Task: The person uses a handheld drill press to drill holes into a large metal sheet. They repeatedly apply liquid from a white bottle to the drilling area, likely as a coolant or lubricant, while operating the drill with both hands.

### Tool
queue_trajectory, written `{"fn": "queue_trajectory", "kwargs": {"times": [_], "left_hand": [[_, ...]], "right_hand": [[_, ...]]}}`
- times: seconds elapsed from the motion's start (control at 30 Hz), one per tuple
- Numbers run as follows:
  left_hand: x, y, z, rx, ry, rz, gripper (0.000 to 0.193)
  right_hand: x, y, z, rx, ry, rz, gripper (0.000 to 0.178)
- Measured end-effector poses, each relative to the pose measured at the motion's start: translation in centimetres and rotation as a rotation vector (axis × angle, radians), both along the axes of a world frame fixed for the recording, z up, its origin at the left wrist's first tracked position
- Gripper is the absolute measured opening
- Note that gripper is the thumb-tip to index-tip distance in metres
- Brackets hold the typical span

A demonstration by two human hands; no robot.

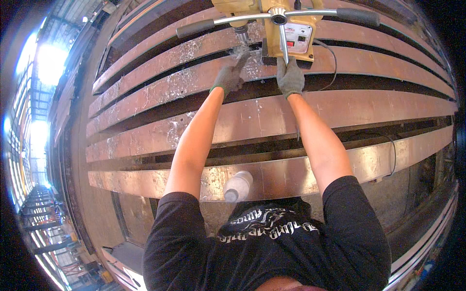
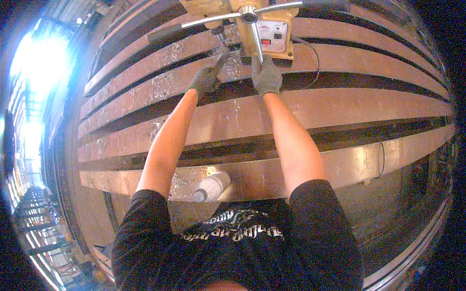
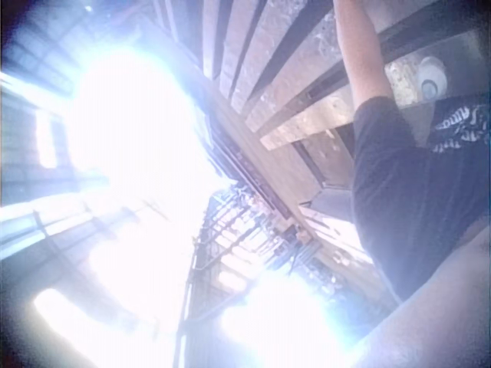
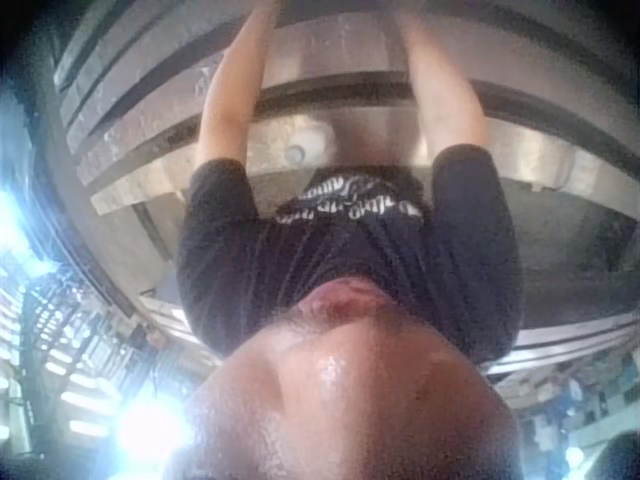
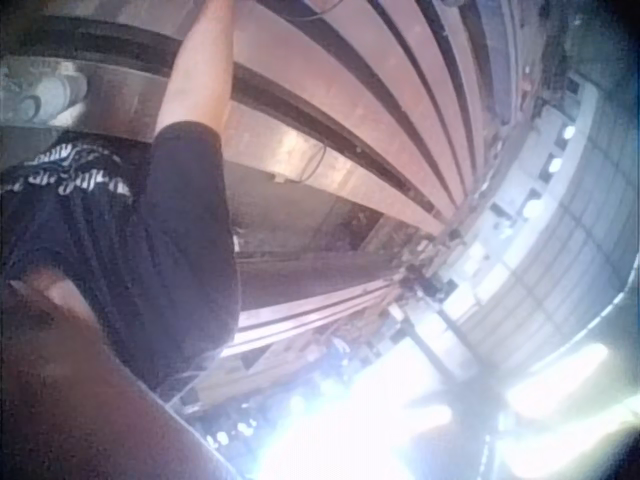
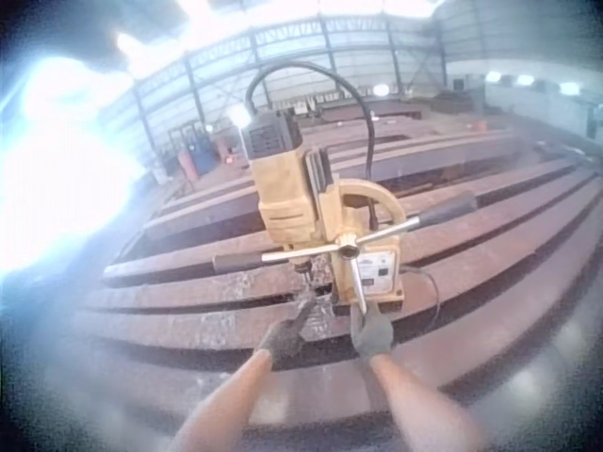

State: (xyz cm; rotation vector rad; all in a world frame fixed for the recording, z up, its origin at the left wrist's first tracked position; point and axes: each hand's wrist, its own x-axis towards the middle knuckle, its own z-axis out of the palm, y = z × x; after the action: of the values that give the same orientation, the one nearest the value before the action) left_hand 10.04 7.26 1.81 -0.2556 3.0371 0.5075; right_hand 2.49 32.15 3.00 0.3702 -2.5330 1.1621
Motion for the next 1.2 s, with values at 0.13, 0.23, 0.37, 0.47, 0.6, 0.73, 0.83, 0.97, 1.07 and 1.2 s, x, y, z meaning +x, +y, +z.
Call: {"fn": "queue_trajectory", "kwargs": {"times": [0.13,0.23,0.37,0.47,0.6,0.73,0.83,0.97,1.07,1.2], "left_hand": [[2.3,-2.1,-0.6,-0.033,0.187,0.389,0.046],[1.8,-2.0,0.5,0.742,0.306,0.863,0.042],[1.4,-1.0,-4.0,0.686,0.4,0.199,0.022],[-0.2,1.4,-3.3,0.236,0.114,-0.097,0.025],[0.6,3.1,-1.0,0.216,0.021,0.055,0.029],[4.0,-3.6,-0.7,-0.071,0.124,0.402,0.053],[5.9,-6.2,1.4,0.111,0.165,0.889,0.032],[6.3,-3.8,-0.4,-0.182,0.131,0.383,0.021],[6.3,-2.4,-3.2,-0.185,0.217,0.011,0.02],[4.4,-0.7,-3.2,-0.222,0.234,-0.138,0.019]], "right_hand": [[-0.2,0.3,-0.5,0.006,0.026,-0.013,0.055],[-0.5,1.0,-0.2,-0.002,0.02,-0.003,0.056],[0.5,-0.7,-0.3,-0.015,-0.002,0.002,0.057],[0.1,0.1,-0.6,0.003,-0.012,0.008,0.058],[-0.4,0.8,0.2,0.017,-0.032,0.009,0.058],[-0.4,0.1,-0.8,0.003,0.01,-0.008,0.056],[-0.6,0.2,-0.6,-0.006,0.014,0.008,0.056],[-0.4,0.1,-1.0,-0.017,0.022,-0.01,0.056],[-0.1,-0.3,-0.7,-0.019,0.026,-0.005,0.056],[-0.8,0.3,-1.3,-0.014,0.064,-0.021,0.056]]}}
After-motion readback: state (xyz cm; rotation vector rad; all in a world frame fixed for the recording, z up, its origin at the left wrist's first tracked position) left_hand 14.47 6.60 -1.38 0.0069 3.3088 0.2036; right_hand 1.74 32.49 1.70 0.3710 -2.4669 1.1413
